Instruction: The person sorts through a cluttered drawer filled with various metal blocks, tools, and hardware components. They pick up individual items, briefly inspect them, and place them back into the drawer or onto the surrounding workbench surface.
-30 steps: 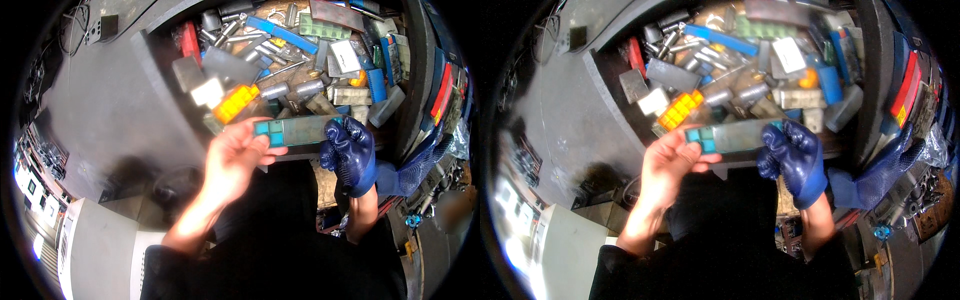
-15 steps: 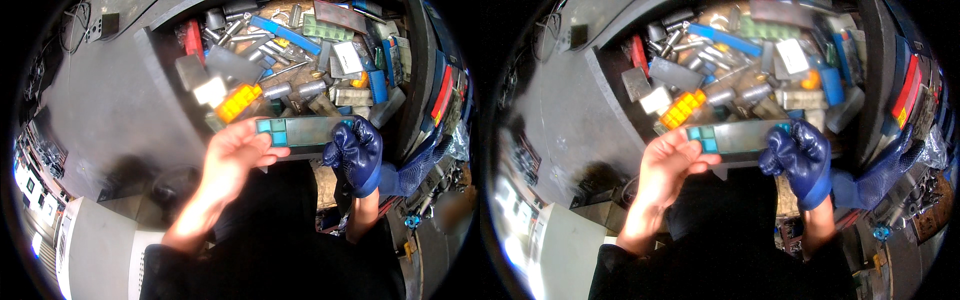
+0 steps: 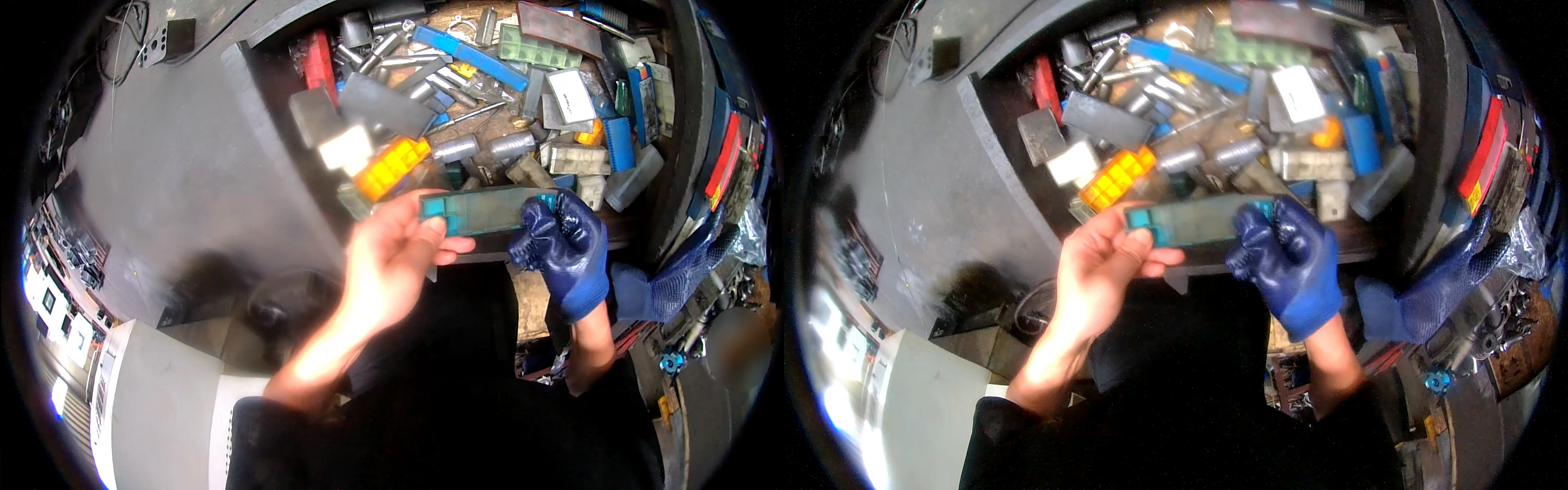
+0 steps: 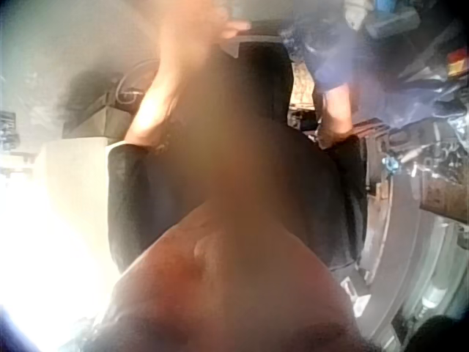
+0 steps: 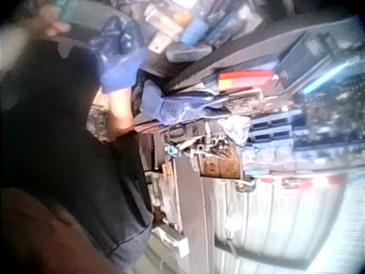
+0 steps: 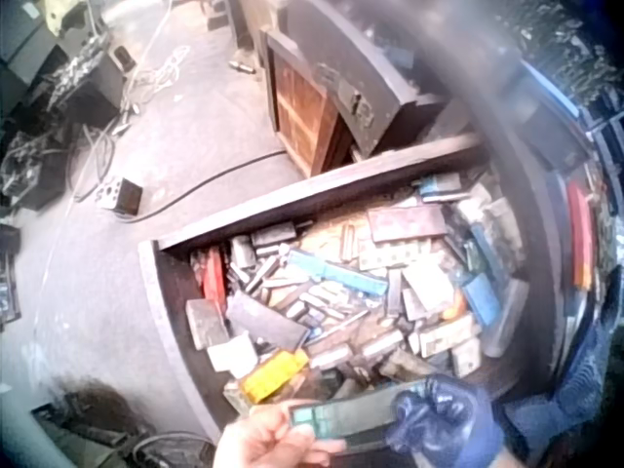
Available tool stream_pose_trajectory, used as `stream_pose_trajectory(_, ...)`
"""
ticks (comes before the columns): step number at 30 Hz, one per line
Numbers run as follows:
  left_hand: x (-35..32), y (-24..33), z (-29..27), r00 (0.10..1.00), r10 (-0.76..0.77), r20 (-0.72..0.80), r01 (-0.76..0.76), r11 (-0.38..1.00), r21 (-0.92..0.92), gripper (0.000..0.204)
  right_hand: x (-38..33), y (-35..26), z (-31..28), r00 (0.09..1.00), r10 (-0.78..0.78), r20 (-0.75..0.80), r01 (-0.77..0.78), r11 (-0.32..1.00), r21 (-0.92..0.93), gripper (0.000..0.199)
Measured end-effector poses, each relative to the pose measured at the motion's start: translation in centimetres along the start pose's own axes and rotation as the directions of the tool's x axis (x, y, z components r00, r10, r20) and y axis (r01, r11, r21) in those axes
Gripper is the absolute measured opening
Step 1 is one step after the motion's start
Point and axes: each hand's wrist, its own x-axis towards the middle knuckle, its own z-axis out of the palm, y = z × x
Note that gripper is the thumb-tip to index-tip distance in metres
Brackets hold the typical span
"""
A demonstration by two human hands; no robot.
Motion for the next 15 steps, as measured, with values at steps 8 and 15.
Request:
stream_pose_trajectory(8, -0.2, 0.2, 0.9, 0.994, 0.082, 0.075, -0.088, 0.993, 0.076, 0.039, 0.3, 1.2, 0.6, 0.981, -0.178, -0.070, 0.163, 0.970, -0.179, 0.018)
stream_pose_trajectory(15, 0.1, -1.5, 0.5, 0.995, 0.079, 0.060, -0.080, 0.997, 0.013, 0.036, 0.3, 2.1, 0.1, 0.983, -0.182, -0.024, 0.179, 0.978, -0.104, 0.017)
